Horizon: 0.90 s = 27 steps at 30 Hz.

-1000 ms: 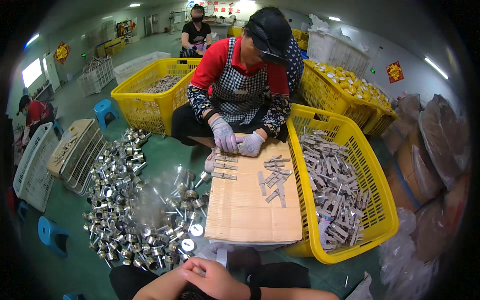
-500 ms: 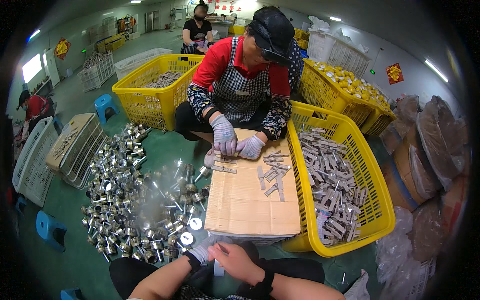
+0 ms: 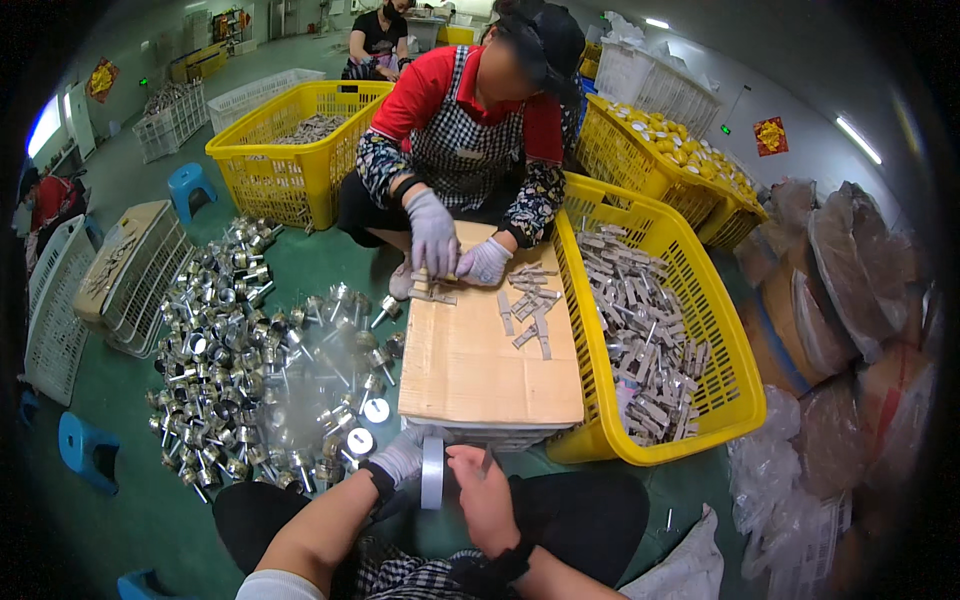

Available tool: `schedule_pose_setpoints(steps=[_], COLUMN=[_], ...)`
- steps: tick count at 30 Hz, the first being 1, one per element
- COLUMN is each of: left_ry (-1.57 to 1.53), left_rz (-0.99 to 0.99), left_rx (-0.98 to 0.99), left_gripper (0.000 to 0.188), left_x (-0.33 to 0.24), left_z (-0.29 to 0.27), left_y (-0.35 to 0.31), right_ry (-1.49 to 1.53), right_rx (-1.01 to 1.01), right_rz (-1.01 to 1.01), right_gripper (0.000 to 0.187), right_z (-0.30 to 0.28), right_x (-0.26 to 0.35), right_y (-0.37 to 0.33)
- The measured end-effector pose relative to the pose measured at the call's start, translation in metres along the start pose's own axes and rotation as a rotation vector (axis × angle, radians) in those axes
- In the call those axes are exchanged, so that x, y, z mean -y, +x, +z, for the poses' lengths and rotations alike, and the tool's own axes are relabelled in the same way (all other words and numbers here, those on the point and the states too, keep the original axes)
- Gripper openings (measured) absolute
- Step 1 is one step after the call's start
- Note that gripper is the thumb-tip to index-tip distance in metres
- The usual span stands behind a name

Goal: Assembling metal door lock components and preparing them for packaging.

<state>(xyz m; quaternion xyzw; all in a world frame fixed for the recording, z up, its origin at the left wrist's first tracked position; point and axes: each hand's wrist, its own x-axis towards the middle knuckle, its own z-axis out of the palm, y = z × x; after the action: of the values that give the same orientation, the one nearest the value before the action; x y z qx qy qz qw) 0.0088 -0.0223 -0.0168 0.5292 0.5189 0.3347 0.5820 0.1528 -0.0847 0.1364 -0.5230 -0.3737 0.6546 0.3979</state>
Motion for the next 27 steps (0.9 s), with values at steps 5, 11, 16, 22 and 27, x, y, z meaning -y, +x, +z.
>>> schedule_pose_setpoints(steps=[5, 11, 16, 22, 27], left_ry=[-0.098, -0.221, -0.286, -0.512, -0.296], left_rz=[-0.022, -0.005, -0.031, -0.106, -0.051], left_rx=[-0.005, 0.044, 0.041, 0.098, 0.062], left_gripper=[0.031, 0.034, 0.040, 0.041, 0.045], left_x=[0.005, 0.006, 0.031, 0.027, -0.006], left_z=[0.000, -0.003, -0.001, -0.003, 0.000], left_y=[0.002, 0.002, 0.011, 0.010, 0.000], right_ry=[-0.033, -0.005, -0.010, 0.106, 0.087], right_rx=[-0.081, -0.113, -0.075, -0.027, 0.047], right_rz=[-0.167, -0.035, 0.022, 0.170, 0.187], right_gripper=[0.032, 0.026, 0.025, 0.024, 0.020], right_z=[-0.017, -0.011, -0.001, 0.000, -0.006], right_x=[-0.063, -0.082, -0.084, -0.070, -0.065], right_y=[0.030, 0.039, 0.037, 0.032, 0.033])
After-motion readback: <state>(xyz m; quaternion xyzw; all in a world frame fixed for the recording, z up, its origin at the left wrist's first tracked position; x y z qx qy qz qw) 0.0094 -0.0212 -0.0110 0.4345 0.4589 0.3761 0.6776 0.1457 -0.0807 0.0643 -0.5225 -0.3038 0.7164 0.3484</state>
